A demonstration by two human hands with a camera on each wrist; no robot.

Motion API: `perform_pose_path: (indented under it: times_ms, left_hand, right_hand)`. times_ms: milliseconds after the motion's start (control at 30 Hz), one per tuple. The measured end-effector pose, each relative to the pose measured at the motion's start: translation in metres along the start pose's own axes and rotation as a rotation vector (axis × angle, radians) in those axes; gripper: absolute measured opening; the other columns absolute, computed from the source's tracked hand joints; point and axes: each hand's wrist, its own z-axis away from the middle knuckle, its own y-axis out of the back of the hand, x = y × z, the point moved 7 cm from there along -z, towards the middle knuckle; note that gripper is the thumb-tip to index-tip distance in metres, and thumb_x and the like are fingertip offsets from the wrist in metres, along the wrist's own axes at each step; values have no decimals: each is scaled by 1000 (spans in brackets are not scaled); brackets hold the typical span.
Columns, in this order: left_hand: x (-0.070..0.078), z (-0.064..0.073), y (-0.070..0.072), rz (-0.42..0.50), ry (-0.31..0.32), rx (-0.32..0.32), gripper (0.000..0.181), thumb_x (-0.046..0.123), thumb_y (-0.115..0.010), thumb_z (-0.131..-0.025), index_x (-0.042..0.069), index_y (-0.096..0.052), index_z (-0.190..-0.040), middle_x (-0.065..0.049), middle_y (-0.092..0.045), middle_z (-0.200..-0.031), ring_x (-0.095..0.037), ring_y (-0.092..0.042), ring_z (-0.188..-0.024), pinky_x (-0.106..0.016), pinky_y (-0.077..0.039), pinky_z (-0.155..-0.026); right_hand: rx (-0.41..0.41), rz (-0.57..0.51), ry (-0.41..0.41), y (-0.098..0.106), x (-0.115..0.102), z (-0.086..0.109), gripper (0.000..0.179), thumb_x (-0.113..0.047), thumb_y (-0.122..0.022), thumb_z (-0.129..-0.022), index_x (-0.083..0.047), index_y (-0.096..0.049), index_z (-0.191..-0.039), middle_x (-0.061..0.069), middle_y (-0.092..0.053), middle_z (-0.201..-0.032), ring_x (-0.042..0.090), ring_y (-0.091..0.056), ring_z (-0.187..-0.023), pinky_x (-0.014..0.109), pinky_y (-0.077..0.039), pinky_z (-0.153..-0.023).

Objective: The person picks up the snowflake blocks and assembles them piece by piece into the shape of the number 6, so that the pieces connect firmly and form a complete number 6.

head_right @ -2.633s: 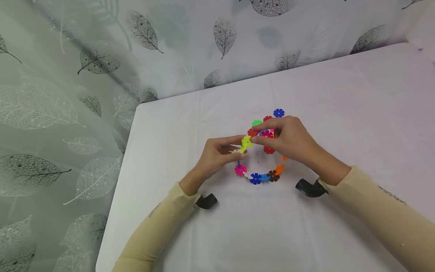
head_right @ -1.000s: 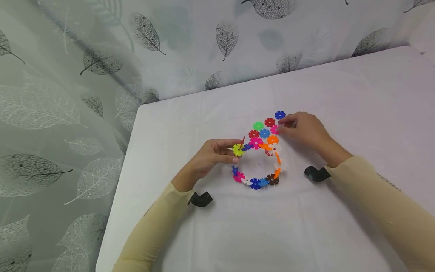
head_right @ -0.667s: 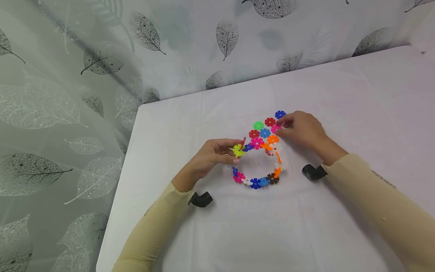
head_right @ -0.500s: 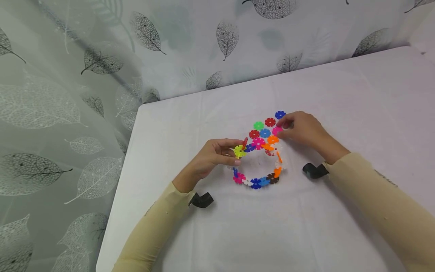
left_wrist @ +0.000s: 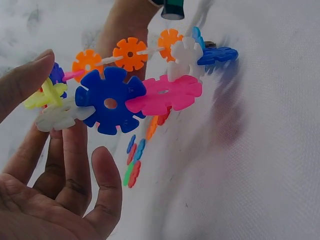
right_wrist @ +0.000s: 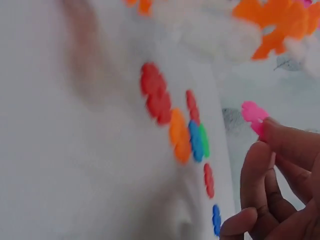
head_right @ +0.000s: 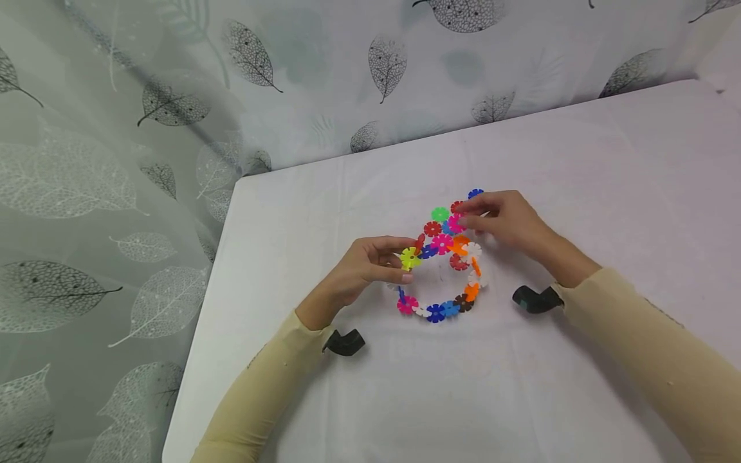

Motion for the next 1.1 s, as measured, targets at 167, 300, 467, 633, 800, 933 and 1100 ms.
perform_pose_path:
  times_ms: [167, 300, 467, 633, 800, 933, 1100]
  left_hand:
    - [1, 0, -1, -14, 3, 6, 50, 7, -81, -84, 7, -67, -132, 1, -69, -124, -21, -63, -103, -31, -56, -82]
    - [1, 0, 0, -13, 10, 14, 50, 6, -81, -84, 8, -68, -132, 1, -70, -124, -21, -62, -103, -31, -56, -82]
    - [1, 0, -1, -12, 13, 20, 49, 7, -81, -85, 9, -68, -132, 1, -70, -124, -21, -62, -104, -31, -55, -83]
    - [0, 0, -1, -18, 18, 32, 49, 9, -81, -85, 9, -68, -132, 2, -70, -123, -20, -62, -105, -31, -55, -83]
    - [1, 0, -2, -11, 11, 28, 49, 8, -81, -85, 8, -68, -132, 2, -69, -124, -20, -62, -104, -31, -55, -84]
    - [1, 1, -2, -6, 3, 21, 49, 8, -81, -85, 8, -68, -132, 2, -69, -125, -21, -62, -104, -30, -54, -84]
    - [1, 1, -1, 0, -3, 24, 48, 8, -80, -85, 8, -68, -132, 1, -69, -125, -21, -63, -104, -31, -54, -84]
  right_hand:
    - [12, -134, 38, 0, -20, 9, 41, -36, -68, -98, -13, -65, -132, 10, -69, -114, 30, -66, -93, 28, -56, -75]
    - [3, -207, 35, -2, -32, 14, 39, -33, -67, -99, -10, -65, -130, 7, -68, -116, 26, -67, -99, 30, -57, -82]
    - [-23, -272, 44, -6, -43, 21, 37, -27, -67, -99, -7, -63, -131, 5, -67, -118, 14, -66, -100, 29, -57, -84]
    - [-15, -321, 61, -8, -50, 24, 35, -23, -68, -99, -6, -63, -129, 2, -67, -116, 12, -65, -101, 28, -57, -84]
    - [6, -347, 77, -9, -55, 27, 33, -22, -69, -99, -5, -64, -126, 0, -68, -113, 17, -67, -102, 28, -57, -84]
    - [15, -357, 85, -10, -59, 30, 31, -20, -69, -98, -4, -64, -124, 0, -69, -112, 17, -67, -101, 27, -58, -83]
    - [25, -350, 113, -12, -62, 33, 28, -18, -69, -98, -3, -65, -121, 1, -69, -108, 16, -68, -97, 24, -57, -80]
